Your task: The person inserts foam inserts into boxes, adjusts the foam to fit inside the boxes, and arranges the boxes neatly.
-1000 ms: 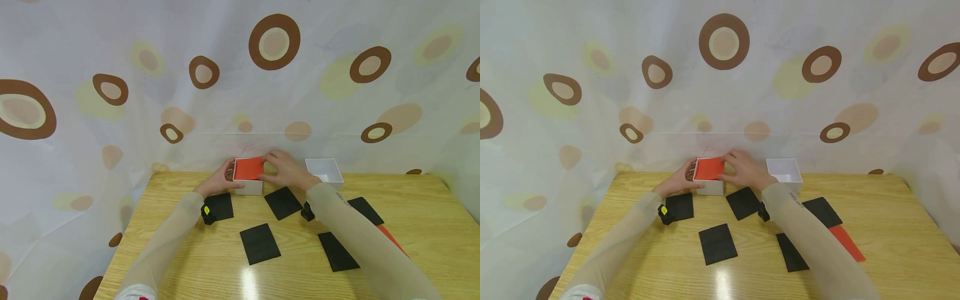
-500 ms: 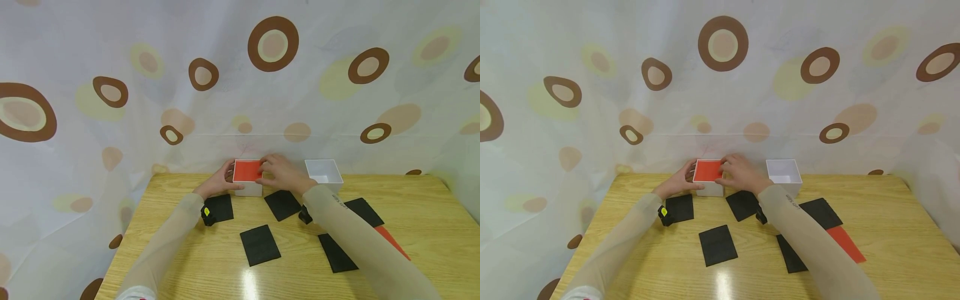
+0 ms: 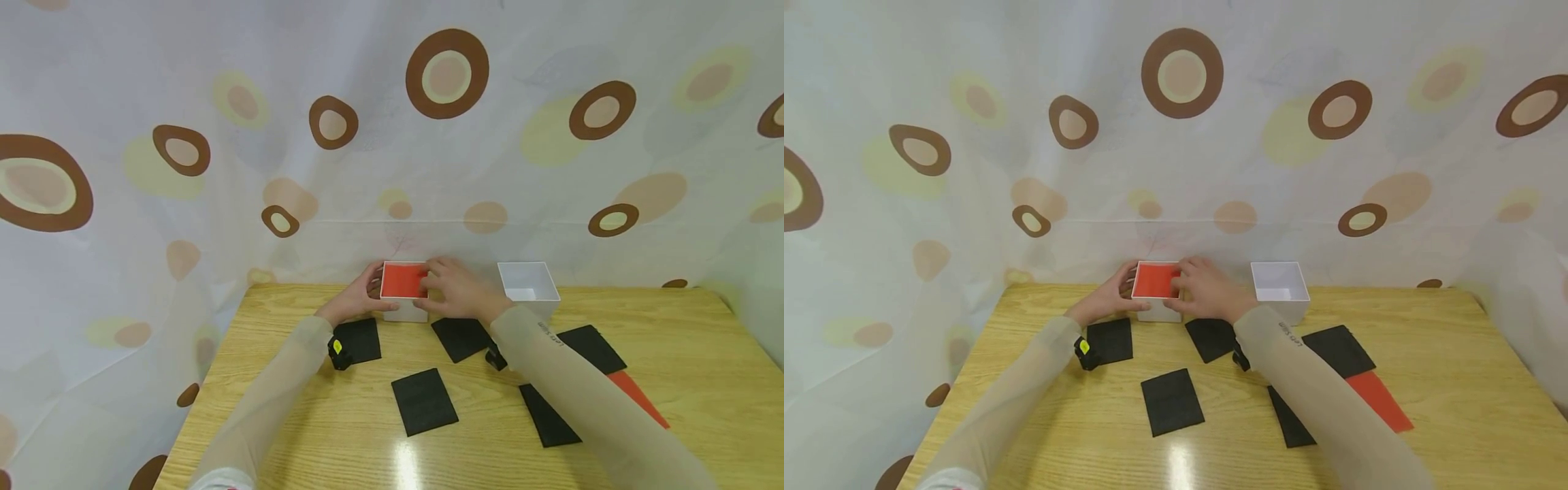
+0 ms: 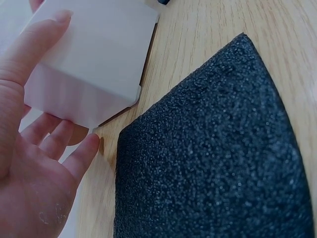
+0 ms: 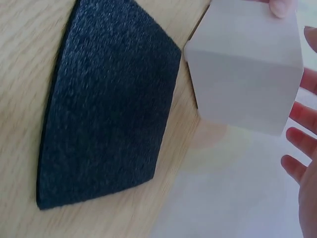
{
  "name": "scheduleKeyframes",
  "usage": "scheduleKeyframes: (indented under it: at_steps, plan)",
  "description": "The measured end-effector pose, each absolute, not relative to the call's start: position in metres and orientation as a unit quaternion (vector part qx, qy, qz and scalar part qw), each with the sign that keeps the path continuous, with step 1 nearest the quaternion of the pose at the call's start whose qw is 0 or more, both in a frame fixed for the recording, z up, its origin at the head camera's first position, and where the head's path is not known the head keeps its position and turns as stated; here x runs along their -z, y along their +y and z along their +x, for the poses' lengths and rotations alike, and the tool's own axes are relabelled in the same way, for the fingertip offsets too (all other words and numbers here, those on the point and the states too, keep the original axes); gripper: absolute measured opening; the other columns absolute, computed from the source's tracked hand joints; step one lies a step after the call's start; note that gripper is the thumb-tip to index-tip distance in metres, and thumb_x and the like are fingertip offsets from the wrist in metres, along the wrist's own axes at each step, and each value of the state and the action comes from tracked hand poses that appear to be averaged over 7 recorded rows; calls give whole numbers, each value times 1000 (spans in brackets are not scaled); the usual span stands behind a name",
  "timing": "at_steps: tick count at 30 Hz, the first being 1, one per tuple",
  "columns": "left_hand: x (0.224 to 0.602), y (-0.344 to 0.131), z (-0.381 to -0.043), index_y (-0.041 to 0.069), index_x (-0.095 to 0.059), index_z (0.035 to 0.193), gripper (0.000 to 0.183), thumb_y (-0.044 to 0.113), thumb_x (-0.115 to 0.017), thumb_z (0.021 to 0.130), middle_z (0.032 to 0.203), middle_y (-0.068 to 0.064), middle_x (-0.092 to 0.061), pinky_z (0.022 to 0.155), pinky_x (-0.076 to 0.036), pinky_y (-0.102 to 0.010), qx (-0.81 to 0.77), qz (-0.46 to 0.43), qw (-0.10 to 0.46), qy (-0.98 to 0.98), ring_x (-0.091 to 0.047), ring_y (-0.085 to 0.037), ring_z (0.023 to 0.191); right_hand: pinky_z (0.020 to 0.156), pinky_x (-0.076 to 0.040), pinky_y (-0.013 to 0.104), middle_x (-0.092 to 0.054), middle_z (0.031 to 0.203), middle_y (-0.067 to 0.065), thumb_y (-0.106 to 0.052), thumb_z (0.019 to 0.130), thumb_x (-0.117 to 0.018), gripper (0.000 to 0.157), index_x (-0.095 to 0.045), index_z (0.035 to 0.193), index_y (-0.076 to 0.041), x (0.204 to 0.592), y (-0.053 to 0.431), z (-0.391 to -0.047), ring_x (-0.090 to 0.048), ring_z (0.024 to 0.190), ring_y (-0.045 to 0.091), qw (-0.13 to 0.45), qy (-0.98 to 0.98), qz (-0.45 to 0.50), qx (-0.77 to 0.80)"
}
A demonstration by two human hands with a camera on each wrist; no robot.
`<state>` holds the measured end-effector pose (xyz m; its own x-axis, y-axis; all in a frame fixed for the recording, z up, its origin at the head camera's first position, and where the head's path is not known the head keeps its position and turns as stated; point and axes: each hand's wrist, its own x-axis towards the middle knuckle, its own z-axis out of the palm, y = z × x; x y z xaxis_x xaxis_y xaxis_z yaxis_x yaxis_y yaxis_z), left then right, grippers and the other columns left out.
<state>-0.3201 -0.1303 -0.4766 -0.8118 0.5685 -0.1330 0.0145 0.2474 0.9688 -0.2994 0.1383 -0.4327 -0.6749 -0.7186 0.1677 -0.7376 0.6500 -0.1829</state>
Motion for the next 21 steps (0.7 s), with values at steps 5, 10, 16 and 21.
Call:
scheduleKeyframes:
  at_steps: [5,10,16,21]
  plan:
    - [478,-130,-320,20,-12,166,99,5,-78,93,167,-10,-27,118,-40,-48,-584,202,236,750,-32,-30,153,115,-36,55,-60,135,11,-47,100,-63,39,-72,124,-17,439,130,-299,-51,129,34,32,-893,425,-142]
    - [479,-130,-321,20,-12,166,100,6,-78,93,167,-9,-27,117,-41,-47,-580,204,235,753,-33,-29,153,120,-29,58,-58,142,13,-50,101,-60,48,-73,129,-14,440,122,-295,-45,139,37,15,-895,427,-125]
    - [479,-130,-322,19,-11,166,100,7,-78,94,167,-10,-27,118,-40,-47,-575,209,230,757,-32,-30,153,124,-17,63,-57,144,10,-53,102,-59,50,-72,135,-17,439,116,-293,-36,147,37,3,-902,414,-117]
    - [480,-131,-323,18,-9,167,99,5,-76,95,167,-12,-26,119,-38,-48,-575,210,230,756,-31,-30,154,124,-9,65,-56,149,7,-59,104,-53,54,-68,140,-23,437,107,-293,-28,153,36,-28,-904,408,-124]
